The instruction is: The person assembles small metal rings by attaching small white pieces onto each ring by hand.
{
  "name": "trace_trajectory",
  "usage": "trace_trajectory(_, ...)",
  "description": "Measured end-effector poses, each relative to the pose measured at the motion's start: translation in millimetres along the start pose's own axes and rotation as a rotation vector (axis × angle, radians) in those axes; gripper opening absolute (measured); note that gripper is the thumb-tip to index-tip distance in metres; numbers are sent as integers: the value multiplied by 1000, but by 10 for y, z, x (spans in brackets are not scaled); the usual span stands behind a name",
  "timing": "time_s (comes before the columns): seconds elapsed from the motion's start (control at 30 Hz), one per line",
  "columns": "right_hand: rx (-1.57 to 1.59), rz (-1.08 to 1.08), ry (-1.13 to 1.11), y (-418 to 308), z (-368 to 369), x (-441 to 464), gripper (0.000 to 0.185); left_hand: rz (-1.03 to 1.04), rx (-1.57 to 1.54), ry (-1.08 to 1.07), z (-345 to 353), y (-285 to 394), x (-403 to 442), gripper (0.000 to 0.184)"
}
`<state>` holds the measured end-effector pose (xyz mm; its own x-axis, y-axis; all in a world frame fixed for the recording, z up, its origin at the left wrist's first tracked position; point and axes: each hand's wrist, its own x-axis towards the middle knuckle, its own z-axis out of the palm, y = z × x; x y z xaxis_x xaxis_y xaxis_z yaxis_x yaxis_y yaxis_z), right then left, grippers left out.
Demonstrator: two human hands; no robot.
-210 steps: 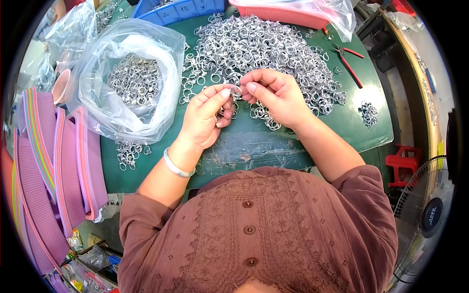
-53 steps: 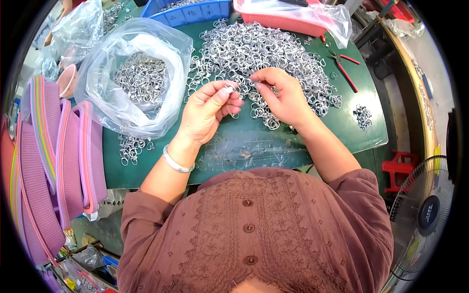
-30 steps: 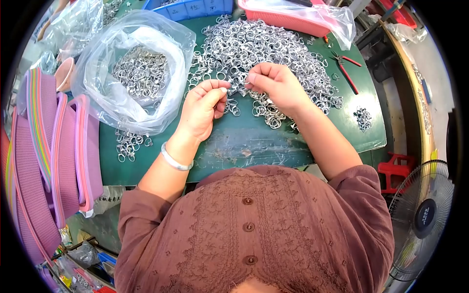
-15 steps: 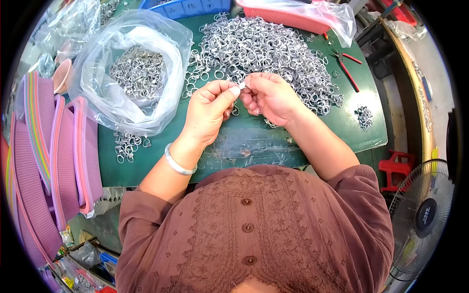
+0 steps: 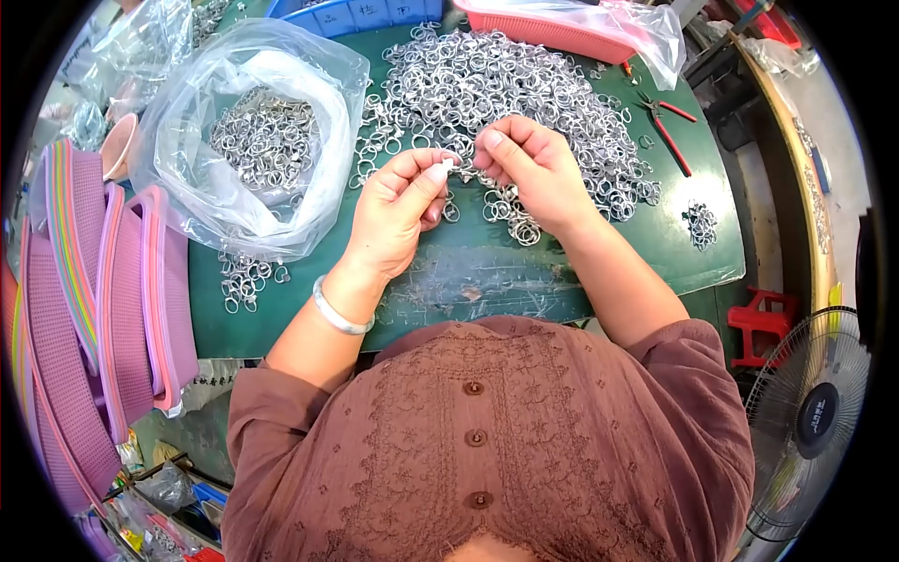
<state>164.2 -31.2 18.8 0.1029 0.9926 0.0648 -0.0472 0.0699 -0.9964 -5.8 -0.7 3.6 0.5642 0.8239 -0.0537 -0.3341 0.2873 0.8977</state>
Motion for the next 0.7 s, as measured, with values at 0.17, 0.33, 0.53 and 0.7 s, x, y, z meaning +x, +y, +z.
trace_trajectory(0.17,-87,4,7,26,-63,43,15,-27,4,-14,-1,-1,-7,17)
trace_trajectory(0.33,-366,-35,-29,87,-147,103,12,-61,-93,-41,-65,-6,16,18)
trace_trajectory(0.53,-1022,-571,-145,90,-137,119,6,-166,-269,42,-174,38,73,30)
trace_trajectory(0.7,-1163,-645,-165,174,-62,109,6,-153,-311,63,-232,54,74,24)
